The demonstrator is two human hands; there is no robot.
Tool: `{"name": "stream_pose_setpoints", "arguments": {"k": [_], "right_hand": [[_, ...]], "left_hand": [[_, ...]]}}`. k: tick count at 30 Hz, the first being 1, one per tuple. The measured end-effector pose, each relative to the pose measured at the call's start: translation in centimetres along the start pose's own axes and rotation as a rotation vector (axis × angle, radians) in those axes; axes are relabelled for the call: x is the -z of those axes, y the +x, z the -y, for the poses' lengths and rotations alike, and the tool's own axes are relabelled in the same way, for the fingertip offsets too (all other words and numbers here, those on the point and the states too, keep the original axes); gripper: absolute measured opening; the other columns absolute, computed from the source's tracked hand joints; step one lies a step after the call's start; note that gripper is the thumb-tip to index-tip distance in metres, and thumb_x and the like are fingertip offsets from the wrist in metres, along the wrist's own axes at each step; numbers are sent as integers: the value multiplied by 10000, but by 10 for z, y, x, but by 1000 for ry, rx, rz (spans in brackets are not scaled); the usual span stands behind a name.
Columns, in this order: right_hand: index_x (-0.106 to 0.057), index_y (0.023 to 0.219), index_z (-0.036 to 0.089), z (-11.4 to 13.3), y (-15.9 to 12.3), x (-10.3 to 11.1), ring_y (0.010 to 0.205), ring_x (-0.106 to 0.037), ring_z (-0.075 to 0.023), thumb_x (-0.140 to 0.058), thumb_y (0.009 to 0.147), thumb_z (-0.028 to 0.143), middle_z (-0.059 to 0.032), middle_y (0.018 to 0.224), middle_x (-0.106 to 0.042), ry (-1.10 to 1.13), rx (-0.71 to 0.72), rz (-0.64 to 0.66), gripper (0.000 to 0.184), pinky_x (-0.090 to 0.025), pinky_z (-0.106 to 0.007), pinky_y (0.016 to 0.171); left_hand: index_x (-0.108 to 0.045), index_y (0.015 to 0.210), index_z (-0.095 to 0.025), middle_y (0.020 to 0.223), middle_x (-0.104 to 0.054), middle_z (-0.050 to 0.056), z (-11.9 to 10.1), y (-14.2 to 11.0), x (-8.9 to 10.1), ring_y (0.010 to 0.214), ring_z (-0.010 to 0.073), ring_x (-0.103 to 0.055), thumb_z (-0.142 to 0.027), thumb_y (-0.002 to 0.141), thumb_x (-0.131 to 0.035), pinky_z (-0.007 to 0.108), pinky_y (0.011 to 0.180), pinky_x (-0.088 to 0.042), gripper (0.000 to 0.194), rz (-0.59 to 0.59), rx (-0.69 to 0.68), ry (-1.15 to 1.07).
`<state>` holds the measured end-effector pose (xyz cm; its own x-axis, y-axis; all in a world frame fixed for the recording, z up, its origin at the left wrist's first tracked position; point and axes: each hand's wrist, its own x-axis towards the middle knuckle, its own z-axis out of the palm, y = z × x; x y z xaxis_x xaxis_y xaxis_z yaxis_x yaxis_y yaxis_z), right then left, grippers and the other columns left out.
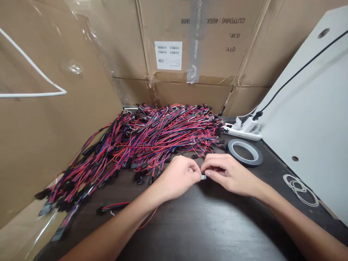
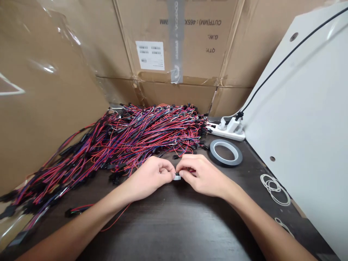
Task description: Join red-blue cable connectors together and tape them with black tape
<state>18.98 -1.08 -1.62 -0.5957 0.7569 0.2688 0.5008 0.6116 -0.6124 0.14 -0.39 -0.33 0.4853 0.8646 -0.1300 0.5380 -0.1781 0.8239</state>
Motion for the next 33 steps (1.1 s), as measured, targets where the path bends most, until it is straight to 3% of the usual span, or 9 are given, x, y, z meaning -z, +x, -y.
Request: {"name": "stream_pose_setpoints", "arguments": {"k": [7,12,17,24,33], "right_hand": [[-542,884,185,8,-4,0,694,-492,-134,-450,722,5,-16,829,-565,25,43,-32,259,-383,-246,620],[-519,851,204,8,-4,-1,750,-507,-144,-469,790,18,-27,874,-558,12,111,-11,202,-399,-259,662],[-569,896,199,6,-5,-2,730,-524,-144,-469,846,52,-39,863,-561,-15,203,-108,184,-416,-263,650],[-572,845,199,7,-5,-2,679,-491,-123,-490,916,118,-37,849,-529,-52,219,-125,135,-391,-253,604],[-541,799,197,2,-4,-5,703,-514,-133,-552,897,157,-14,803,-572,65,19,-127,106,-395,-250,639]], "left_hand": [[-537,541,-142,463,-358,-75,-1,1,5,451,54,-259,-193,637,-549,222,449,-156,109,81,134,-304],[-473,550,-173,443,-280,-103,0,0,9,395,39,-157,-250,624,-597,242,408,-76,164,217,248,-517],[-447,563,-169,473,-235,-109,-2,-2,12,428,30,-121,-220,633,-614,232,427,-49,188,312,283,-652],[-506,618,-158,478,-218,-116,-1,-2,13,436,30,-97,-235,657,-635,223,436,-42,156,317,309,-714],[-403,617,-184,488,-230,-98,5,1,0,408,42,-120,-386,845,-476,218,406,-99,313,170,162,-544]]}}
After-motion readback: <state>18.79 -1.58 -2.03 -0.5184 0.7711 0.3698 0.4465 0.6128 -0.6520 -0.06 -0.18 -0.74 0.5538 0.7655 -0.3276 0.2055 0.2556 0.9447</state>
